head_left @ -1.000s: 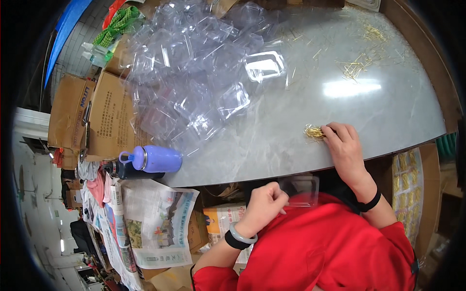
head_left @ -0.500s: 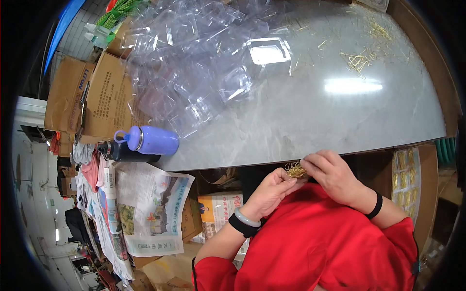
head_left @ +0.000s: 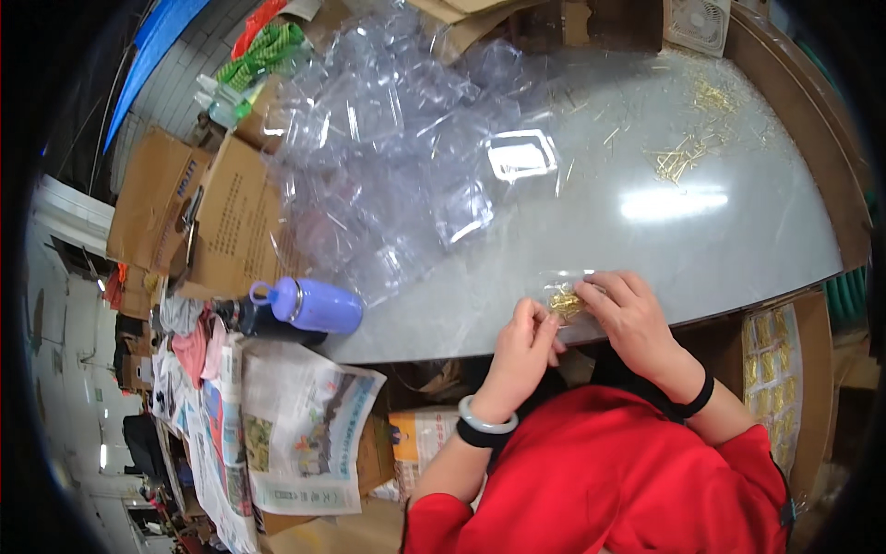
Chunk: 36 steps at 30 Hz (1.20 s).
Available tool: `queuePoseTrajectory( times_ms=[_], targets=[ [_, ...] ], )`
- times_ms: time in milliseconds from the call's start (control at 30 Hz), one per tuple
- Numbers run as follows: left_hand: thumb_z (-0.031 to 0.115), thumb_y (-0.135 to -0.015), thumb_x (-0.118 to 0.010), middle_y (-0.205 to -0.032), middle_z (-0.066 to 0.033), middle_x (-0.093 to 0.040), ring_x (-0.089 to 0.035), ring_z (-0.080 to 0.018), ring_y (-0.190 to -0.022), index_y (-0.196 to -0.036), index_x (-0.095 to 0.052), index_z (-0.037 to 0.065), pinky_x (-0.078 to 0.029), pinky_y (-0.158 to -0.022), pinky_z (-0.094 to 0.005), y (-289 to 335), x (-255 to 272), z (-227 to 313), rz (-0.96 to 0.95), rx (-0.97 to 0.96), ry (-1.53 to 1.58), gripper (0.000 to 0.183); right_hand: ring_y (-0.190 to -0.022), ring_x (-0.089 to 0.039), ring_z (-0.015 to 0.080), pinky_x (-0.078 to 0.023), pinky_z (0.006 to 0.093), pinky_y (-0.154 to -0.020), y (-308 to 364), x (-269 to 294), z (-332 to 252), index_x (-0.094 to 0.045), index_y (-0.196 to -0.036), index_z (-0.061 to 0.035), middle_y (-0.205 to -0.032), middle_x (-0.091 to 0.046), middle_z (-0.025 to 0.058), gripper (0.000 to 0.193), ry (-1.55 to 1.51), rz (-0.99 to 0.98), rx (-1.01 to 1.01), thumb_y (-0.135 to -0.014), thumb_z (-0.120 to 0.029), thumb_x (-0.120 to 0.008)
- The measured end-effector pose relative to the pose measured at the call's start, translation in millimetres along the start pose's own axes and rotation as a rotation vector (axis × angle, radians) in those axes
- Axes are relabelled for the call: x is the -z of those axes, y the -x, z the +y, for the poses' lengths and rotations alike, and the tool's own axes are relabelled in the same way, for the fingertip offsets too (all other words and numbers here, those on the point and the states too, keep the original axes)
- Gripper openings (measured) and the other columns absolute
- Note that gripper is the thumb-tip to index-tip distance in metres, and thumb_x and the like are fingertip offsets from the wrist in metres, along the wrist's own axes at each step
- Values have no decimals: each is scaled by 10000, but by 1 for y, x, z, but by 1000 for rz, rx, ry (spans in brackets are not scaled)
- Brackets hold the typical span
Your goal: Sort small gold-colored metal clips and pack them into plastic bags.
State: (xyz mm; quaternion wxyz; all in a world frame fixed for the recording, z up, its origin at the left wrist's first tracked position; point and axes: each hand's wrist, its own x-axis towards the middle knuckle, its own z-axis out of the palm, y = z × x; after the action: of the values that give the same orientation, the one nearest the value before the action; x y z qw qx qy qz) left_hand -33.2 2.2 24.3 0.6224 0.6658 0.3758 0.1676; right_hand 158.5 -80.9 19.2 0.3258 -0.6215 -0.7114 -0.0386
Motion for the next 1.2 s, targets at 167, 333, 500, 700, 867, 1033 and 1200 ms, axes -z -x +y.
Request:
queuePoseTrajectory(
  times_ms=[167,333,500,700,867,1033,1200],
  targets=[
    [220,-996,-621,-1323,-219,-582,-577,-422,-1167,-1274,-544,-45,-446,-998,-509,-10,-14,-3,472,-472,-817,392,-1080,-593,314,-517,409,-936,-5,-4,9,-634,-1235,-37,-1205,-631,107,434,25,11,-47,-802,-6,-651],
    [289,-1011,-562,-1589,-196,-384,-399,-406,-1391,-1508,-418,-37,-299,-1145,-528,-15,-19,-22,372,-497,-1030,612,-1065,-598,316,-524,399,-920,-6,2,13,-642,-1212,-30,-1216,-627,118,425,-27,-2,-44,-790,19,-649],
    [282,-1003,-559,-1620,-184,-349,-374,-433,-1405,-1509,-418,-40,-282,-1155,-544,-15,-22,-17,350,-475,-1092,616,-1038,-603,313,-528,394,-902,-9,3,20,-649,-1177,-37,-1215,-629,122,388,-88,2,-60,-792,13,-658],
    [153,-929,-630,-1589,-256,-318,-318,-464,-1447,-1495,-346,-48,-238,-1189,-580,-23,-13,-6,241,-557,-808,665,-1030,-603,311,-525,386,-898,-21,14,33,-654,-1175,-69,-1233,-625,126,359,-166,-134,21,-824,-2,-674],
    [105,-914,-628,-1579,-269,-305,-270,-491,-1478,-1481,-320,-46,-223,-1217,-587,-42,-15,-10,100,-644,-725,663,-1114,-601,333,-524,401,-930,-28,21,28,-646,-1256,-105,-1294,-603,133,481,-311,-140,-79,-793,-28,-756],
    [134,-911,-644,-1575,-280,-299,-274,-464,-1490,-1459,-346,-67,-257,-1220,-574,-43,-16,-12,76,-641,-798,655,-1173,-590,352,-515,427,-979,-9,19,36,-601,-1351,-119,-1331,-587,142,620,-324,-132,-69,-767,-43,-796],
    [101,-923,-625,-1567,-280,-319,-300,-493,-1464,-1464,-341,-46,-291,-1202,-534,-40,-18,-15,104,-636,-644,628,-1176,-586,357,-500,425,-1003,-9,20,33,-557,-1396,-82,-1320,-594,146,667,-378,-81,-145,-781,-82,-815]
  ],
)
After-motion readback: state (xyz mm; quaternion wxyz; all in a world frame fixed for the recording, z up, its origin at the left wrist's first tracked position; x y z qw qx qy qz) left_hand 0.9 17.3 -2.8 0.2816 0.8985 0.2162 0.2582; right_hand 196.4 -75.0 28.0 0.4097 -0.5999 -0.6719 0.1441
